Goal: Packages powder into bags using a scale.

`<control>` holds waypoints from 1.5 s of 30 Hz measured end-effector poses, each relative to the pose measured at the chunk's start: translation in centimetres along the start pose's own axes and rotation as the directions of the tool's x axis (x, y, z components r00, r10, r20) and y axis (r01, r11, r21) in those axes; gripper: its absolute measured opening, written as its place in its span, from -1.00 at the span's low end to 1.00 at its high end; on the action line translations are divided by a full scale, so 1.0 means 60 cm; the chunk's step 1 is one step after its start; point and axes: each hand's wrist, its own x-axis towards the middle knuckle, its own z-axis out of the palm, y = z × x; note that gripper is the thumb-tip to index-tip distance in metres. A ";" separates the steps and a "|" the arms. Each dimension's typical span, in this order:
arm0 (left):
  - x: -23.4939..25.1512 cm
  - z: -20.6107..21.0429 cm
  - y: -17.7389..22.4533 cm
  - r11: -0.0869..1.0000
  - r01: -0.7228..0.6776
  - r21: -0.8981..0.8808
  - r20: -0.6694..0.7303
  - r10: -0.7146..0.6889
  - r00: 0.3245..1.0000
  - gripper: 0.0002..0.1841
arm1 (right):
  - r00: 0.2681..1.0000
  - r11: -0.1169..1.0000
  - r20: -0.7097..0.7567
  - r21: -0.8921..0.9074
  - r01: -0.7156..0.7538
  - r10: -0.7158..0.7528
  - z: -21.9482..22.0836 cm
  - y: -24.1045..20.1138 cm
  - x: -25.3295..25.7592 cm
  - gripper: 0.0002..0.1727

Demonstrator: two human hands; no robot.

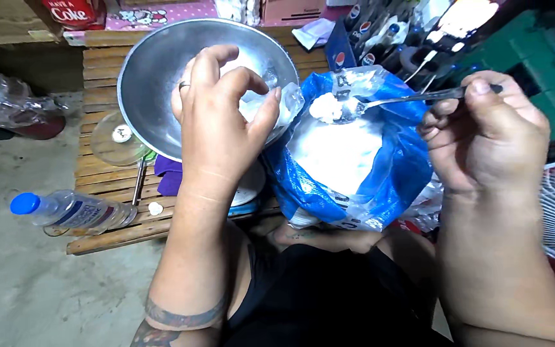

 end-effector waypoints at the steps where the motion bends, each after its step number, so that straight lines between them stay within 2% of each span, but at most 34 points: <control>1: 0.000 0.002 0.001 1.000 0.001 0.002 0.015 -0.001 1.000 -0.68 | 1.000 1.000 0.008 -0.002 0.008 -0.008 0.007 -0.003 0.002 -0.77; 10: 0.005 0.012 0.010 0.998 0.028 0.055 0.075 -0.032 0.997 -0.66 | 0.996 0.994 0.063 -0.080 0.071 -0.066 0.055 -0.018 0.027 -0.86; 16: 0.006 0.015 0.012 0.997 0.038 0.062 0.085 -0.043 0.995 -0.68 | 0.971 0.967 0.157 -0.151 0.203 -0.179 0.083 -0.027 0.047 -0.92; 20: 0.006 0.013 0.010 0.998 0.032 0.060 0.079 -0.037 0.996 -0.68 | 0.932 0.910 0.260 -0.263 0.321 -0.254 0.109 -0.040 0.058 -0.96; 23: 0.006 0.009 0.009 0.998 0.040 0.055 0.066 -0.044 0.997 -0.68 | 0.867 0.804 0.373 -0.370 0.465 -0.330 0.132 -0.052 0.062 -0.91; 29: 0.004 0.002 0.003 0.998 0.042 0.037 0.022 -0.042 0.999 -0.68 | 0.714 0.442 0.581 -0.562 0.699 -0.391 0.161 -0.075 0.056 -0.67; 32: 0.003 -0.001 0.002 0.998 0.045 0.033 0.022 -0.046 0.999 -0.68 | 0.666 0.284 0.636 -0.604 0.744 -0.391 0.167 -0.085 0.050 -0.65; 34: 0.002 -0.004 0.003 0.998 0.048 0.039 0.022 -0.049 0.999 -0.68 | 0.646 0.235 0.652 -0.608 0.758 -0.396 0.165 -0.090 0.048 -0.64; 39: 0.001 -0.009 -0.001 0.998 0.053 0.039 0.006 -0.054 0.999 -0.68 | 0.681 0.279 0.609 -0.626 0.728 -0.408 0.144 -0.096 0.053 -0.61; 42: 0.000 -0.013 -0.004 0.998 0.057 0.039 -0.001 -0.057 0.998 -0.68 | 0.736 0.414 0.514 -0.611 0.675 -0.442 0.119 -0.090 0.066 -0.65; 45: -0.001 -0.018 -0.006 0.998 0.062 0.034 -0.014 -0.061 0.998 -0.69 | 0.786 0.596 0.415 -0.513 0.618 -0.458 0.076 -0.082 0.077 -0.77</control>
